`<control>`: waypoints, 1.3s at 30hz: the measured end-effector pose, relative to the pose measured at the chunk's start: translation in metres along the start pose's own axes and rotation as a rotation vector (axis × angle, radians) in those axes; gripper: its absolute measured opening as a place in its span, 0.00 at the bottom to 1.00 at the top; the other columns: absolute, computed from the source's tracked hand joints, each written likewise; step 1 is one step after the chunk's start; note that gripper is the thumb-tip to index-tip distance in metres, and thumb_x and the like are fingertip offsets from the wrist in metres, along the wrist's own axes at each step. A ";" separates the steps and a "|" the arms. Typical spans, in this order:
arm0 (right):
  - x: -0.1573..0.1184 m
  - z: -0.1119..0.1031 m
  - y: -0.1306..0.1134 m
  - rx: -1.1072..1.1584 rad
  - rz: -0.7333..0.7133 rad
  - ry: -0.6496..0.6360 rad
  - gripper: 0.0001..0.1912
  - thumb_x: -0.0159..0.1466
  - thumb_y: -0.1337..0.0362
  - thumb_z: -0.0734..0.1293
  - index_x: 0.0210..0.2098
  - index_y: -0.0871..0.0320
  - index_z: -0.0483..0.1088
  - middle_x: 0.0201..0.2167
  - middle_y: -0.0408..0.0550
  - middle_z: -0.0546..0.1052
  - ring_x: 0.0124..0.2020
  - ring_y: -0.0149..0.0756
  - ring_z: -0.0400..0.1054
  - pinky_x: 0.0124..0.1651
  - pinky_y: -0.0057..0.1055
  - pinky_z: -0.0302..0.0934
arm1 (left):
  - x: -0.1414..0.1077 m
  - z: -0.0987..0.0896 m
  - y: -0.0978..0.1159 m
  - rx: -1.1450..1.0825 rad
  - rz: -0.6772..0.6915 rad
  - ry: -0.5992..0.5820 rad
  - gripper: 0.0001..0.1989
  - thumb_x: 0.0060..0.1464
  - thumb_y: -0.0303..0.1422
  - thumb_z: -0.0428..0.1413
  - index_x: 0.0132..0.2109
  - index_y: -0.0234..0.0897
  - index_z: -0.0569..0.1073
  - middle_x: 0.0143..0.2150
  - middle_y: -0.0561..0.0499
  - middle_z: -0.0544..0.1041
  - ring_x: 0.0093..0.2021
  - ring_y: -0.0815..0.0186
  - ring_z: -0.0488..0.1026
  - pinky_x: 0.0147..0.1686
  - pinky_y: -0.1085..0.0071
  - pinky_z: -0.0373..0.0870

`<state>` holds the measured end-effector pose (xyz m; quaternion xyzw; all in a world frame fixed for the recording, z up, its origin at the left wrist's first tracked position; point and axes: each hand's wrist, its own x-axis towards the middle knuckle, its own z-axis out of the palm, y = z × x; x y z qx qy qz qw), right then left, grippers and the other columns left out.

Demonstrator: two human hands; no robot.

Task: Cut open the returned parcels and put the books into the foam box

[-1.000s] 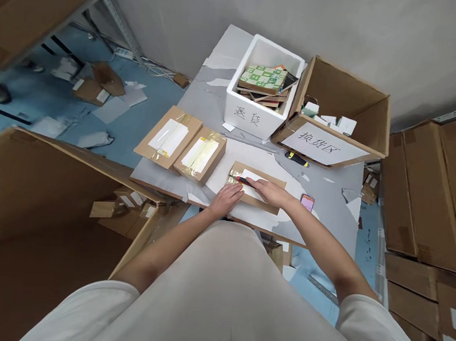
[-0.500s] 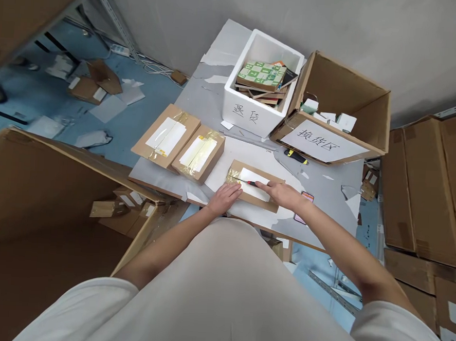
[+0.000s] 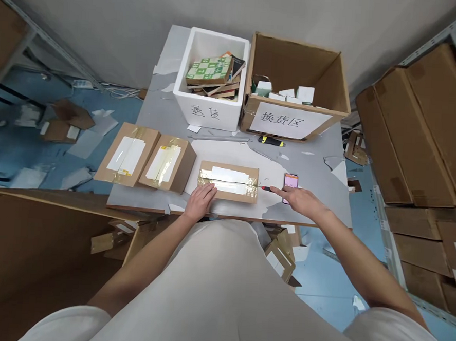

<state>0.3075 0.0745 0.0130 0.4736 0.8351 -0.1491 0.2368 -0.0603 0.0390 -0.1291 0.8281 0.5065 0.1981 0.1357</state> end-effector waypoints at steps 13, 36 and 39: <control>-0.008 0.123 -0.001 1.396 0.305 0.476 0.31 0.66 0.51 0.57 0.66 0.55 0.55 0.37 0.49 0.77 0.21 0.29 0.64 0.24 0.29 0.61 | 0.041 -0.032 0.018 0.182 -0.029 -0.222 0.43 0.42 0.58 0.58 0.60 0.36 0.64 0.61 0.34 0.65 0.61 0.44 0.60 0.59 0.51 0.53; 0.009 0.121 -0.022 1.750 0.107 0.168 0.35 0.62 0.51 0.64 0.65 0.56 0.57 0.25 0.40 0.70 0.16 0.22 0.52 0.17 0.23 0.51 | 0.086 -0.029 0.020 0.291 -0.167 -0.420 0.62 0.30 0.62 0.59 0.69 0.39 0.50 0.71 0.36 0.44 0.68 0.35 0.41 0.55 0.43 0.55; -0.001 0.120 -0.022 1.728 0.102 0.143 0.35 0.62 0.50 0.64 0.65 0.57 0.57 0.23 0.40 0.68 0.16 0.23 0.52 0.17 0.24 0.50 | 0.085 -0.029 0.019 0.288 -0.164 -0.424 0.63 0.29 0.63 0.59 0.69 0.39 0.50 0.71 0.36 0.44 0.69 0.35 0.41 0.55 0.44 0.56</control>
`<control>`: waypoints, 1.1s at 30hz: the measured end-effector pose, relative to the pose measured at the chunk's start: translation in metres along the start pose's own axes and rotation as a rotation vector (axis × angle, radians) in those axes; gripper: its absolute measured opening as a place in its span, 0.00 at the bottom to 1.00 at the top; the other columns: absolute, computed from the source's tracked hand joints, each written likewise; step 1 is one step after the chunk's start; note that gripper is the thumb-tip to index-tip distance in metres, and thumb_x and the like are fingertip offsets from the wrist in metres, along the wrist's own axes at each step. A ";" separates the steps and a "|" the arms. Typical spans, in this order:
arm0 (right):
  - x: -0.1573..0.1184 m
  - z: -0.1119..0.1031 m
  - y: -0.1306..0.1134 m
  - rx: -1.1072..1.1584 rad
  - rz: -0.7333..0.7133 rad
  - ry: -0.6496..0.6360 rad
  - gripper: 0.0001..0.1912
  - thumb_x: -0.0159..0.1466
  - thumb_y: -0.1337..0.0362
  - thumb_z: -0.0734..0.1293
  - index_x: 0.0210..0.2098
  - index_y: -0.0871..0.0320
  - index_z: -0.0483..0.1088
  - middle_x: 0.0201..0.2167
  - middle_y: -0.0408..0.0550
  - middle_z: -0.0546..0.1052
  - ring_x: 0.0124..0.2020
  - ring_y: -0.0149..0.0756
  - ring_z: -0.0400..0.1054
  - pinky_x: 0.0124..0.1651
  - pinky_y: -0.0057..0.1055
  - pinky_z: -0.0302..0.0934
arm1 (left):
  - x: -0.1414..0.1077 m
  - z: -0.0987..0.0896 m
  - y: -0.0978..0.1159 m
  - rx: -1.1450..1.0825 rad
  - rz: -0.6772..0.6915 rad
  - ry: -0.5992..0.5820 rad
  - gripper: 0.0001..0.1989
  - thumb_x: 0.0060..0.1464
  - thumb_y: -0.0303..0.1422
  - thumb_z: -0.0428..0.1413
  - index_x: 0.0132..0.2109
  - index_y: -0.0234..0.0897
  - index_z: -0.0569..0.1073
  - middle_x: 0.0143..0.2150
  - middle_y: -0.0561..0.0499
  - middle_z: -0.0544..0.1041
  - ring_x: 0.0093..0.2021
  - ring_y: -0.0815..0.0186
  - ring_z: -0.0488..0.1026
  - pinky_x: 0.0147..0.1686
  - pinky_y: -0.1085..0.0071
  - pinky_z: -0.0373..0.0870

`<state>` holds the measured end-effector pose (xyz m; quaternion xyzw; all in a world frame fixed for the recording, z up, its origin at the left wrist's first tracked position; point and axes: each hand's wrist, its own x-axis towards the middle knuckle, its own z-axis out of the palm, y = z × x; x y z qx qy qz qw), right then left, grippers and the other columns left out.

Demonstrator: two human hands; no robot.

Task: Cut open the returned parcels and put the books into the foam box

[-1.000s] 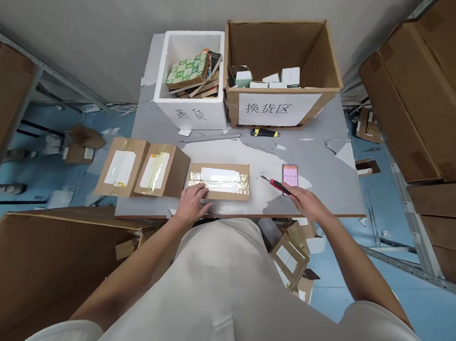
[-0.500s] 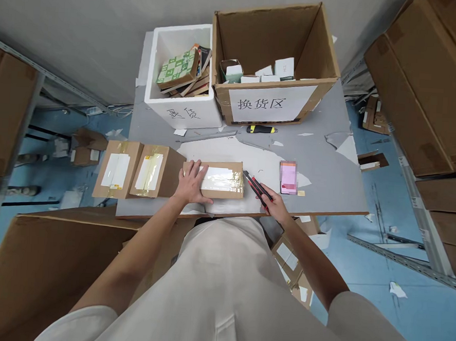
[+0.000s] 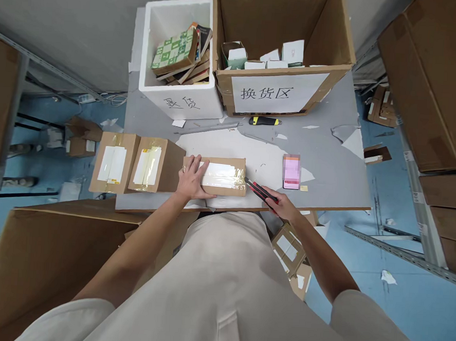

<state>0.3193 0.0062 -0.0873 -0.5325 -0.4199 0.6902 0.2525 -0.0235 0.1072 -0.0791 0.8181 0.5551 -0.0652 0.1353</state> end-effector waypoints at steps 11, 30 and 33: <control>-0.030 0.032 0.030 0.165 0.080 0.161 0.39 0.55 0.47 0.69 0.62 0.56 0.62 0.23 0.42 0.72 0.14 0.24 0.54 0.14 0.25 0.48 | 0.002 0.000 -0.001 -0.033 0.013 -0.029 0.65 0.28 0.61 0.62 0.70 0.39 0.48 0.72 0.36 0.43 0.69 0.34 0.37 0.56 0.43 0.54; 0.062 0.094 -0.008 0.590 -0.128 0.582 0.22 0.57 0.44 0.68 0.41 0.51 0.61 0.47 0.45 0.72 0.40 0.35 0.74 0.37 0.34 0.72 | 0.033 0.010 -0.077 -0.946 -0.307 0.164 0.24 0.55 0.40 0.48 0.55 0.34 0.71 0.55 0.41 0.73 0.52 0.57 0.72 0.53 0.58 0.68; 0.101 0.065 -0.035 0.478 -0.180 0.603 0.20 0.58 0.46 0.67 0.41 0.51 0.60 0.46 0.45 0.72 0.37 0.30 0.73 0.36 0.32 0.71 | 0.009 0.022 -0.071 -1.205 -0.406 0.199 0.23 0.51 0.42 0.52 0.51 0.34 0.71 0.50 0.42 0.75 0.43 0.61 0.75 0.43 0.60 0.75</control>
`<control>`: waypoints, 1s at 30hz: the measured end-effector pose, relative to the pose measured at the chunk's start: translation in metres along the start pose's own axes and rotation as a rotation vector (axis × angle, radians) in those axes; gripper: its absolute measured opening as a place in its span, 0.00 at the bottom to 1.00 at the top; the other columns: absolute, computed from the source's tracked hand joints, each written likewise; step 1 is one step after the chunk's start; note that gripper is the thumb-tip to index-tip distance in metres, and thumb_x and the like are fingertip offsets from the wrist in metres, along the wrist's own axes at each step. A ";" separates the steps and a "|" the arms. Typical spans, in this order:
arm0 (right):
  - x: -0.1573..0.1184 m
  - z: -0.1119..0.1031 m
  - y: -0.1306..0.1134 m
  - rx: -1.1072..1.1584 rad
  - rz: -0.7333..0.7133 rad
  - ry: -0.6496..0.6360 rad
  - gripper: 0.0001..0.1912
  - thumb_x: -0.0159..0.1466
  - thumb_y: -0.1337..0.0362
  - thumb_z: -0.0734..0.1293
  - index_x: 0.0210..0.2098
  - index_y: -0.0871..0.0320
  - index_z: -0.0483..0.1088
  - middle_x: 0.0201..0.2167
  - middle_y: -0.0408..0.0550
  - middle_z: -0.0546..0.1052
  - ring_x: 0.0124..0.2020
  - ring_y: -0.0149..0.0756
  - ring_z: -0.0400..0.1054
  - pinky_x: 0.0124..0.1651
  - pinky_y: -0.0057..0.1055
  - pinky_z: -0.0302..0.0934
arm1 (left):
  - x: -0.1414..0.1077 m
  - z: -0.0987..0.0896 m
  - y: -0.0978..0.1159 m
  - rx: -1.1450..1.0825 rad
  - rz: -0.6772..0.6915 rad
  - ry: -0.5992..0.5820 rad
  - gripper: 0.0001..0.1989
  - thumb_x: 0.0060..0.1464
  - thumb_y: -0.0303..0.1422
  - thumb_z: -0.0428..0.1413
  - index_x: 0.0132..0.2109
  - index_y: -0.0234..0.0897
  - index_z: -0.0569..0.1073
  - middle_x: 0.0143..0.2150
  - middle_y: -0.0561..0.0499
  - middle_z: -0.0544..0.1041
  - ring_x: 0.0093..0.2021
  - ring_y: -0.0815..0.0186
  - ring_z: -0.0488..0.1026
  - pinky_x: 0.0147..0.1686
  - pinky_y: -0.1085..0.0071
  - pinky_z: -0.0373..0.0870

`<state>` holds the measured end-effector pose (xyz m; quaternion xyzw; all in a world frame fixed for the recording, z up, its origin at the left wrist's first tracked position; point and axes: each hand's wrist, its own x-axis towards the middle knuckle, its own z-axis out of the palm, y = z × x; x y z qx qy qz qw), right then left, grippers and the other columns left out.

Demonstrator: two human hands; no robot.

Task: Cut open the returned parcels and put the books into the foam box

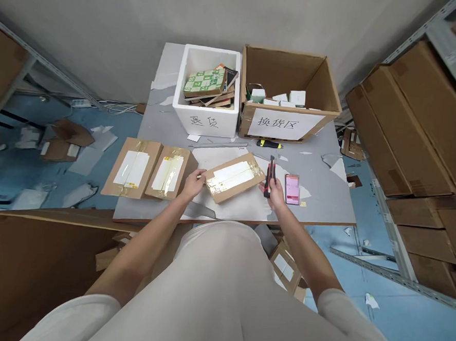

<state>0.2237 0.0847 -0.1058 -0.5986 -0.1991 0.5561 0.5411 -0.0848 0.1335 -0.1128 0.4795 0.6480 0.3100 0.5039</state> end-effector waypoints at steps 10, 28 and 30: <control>0.086 0.069 -0.021 -0.230 -0.071 -0.093 0.20 0.56 0.49 0.67 0.40 0.53 0.61 0.33 0.41 0.71 0.30 0.27 0.66 0.30 0.26 0.66 | -0.083 0.032 -0.026 -0.253 -0.135 -0.025 0.24 0.36 0.46 0.65 0.38 0.37 0.71 0.35 0.51 0.73 0.26 0.71 0.71 0.31 0.69 0.73; -0.117 0.010 0.052 -0.038 0.214 0.008 0.24 0.60 0.44 0.63 0.51 0.44 0.58 0.58 0.50 0.67 0.37 0.40 0.74 0.29 0.37 0.69 | 0.092 0.041 0.052 0.290 0.332 -0.150 0.27 0.55 0.34 0.52 0.61 0.33 0.64 0.64 0.39 0.64 0.63 0.55 0.61 0.59 0.60 0.60; -0.121 0.017 0.059 0.035 0.247 0.023 0.25 0.58 0.43 0.64 0.52 0.43 0.57 0.55 0.49 0.70 0.42 0.43 0.74 0.31 0.39 0.70 | 0.104 0.047 0.051 0.257 0.300 -0.191 0.24 0.56 0.32 0.50 0.59 0.32 0.67 0.58 0.40 0.71 0.58 0.57 0.67 0.58 0.60 0.61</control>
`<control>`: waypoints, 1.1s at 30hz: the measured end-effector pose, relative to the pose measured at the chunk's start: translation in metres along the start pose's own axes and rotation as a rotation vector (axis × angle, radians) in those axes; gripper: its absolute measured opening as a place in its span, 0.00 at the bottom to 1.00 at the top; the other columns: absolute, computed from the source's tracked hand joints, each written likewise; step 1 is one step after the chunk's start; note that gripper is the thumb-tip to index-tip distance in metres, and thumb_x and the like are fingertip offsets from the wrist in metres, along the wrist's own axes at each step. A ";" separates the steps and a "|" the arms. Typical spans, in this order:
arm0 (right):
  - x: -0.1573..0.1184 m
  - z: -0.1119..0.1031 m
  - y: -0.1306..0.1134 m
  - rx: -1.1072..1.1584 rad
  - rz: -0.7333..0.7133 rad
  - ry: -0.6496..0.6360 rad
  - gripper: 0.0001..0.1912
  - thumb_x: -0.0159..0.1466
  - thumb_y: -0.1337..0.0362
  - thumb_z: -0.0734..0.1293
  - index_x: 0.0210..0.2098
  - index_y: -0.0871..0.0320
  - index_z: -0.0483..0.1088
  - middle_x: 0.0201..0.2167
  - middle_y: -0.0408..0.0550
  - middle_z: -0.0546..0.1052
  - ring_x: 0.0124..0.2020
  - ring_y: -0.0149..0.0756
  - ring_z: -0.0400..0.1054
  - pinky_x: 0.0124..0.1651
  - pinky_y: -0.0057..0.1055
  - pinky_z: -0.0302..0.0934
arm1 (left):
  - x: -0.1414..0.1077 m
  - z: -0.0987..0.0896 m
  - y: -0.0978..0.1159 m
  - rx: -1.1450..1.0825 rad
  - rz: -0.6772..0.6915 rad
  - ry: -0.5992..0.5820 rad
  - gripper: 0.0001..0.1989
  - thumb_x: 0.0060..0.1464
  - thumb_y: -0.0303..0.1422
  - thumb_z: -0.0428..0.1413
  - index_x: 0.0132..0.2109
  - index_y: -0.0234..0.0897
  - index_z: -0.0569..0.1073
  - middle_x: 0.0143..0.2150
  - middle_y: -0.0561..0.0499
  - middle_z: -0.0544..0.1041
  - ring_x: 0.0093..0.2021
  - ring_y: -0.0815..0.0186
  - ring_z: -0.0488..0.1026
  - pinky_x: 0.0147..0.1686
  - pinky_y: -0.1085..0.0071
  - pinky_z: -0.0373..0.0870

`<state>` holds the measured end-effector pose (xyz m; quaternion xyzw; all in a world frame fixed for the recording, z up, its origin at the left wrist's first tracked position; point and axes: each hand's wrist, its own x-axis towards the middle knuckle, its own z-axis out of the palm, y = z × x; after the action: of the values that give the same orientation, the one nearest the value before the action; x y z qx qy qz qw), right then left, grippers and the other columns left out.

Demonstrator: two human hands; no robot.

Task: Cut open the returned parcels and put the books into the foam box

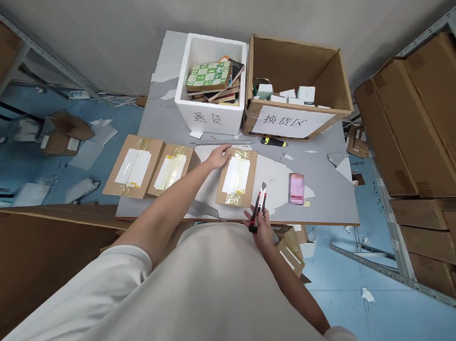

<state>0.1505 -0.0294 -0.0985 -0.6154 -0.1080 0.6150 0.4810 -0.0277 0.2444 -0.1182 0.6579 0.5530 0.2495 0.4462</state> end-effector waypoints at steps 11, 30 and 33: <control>0.051 0.005 -0.044 0.000 -0.323 0.058 0.22 0.58 0.46 0.66 0.47 0.48 0.60 0.50 0.46 0.73 0.40 0.32 0.72 0.43 0.36 0.70 | -0.095 -0.020 -0.025 -0.087 -0.141 0.285 0.19 0.55 0.37 0.52 0.53 0.35 0.68 0.50 0.43 0.74 0.49 0.60 0.72 0.51 0.63 0.67; 0.071 -0.050 -0.084 -0.491 -0.387 0.036 0.32 0.58 0.45 0.66 0.56 0.55 0.61 0.32 0.43 0.75 0.15 0.24 0.62 0.15 0.24 0.56 | -0.142 -0.015 0.002 0.476 0.162 0.005 0.45 0.42 0.30 0.57 0.67 0.33 0.50 0.71 0.35 0.42 0.71 0.45 0.37 0.65 0.47 0.44; 0.061 -0.065 -0.077 -0.549 -0.316 -0.062 0.40 0.58 0.45 0.66 0.64 0.52 0.53 0.32 0.44 0.75 0.14 0.24 0.61 0.15 0.25 0.56 | -0.125 -0.014 0.011 0.630 0.222 -0.202 0.49 0.41 0.39 0.60 0.69 0.35 0.49 0.72 0.36 0.38 0.70 0.40 0.32 0.63 0.39 0.32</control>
<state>0.2553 0.0247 -0.0963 -0.6788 -0.3789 0.4989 0.3830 -0.0669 0.1300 -0.0810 0.8408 0.4811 0.0472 0.2435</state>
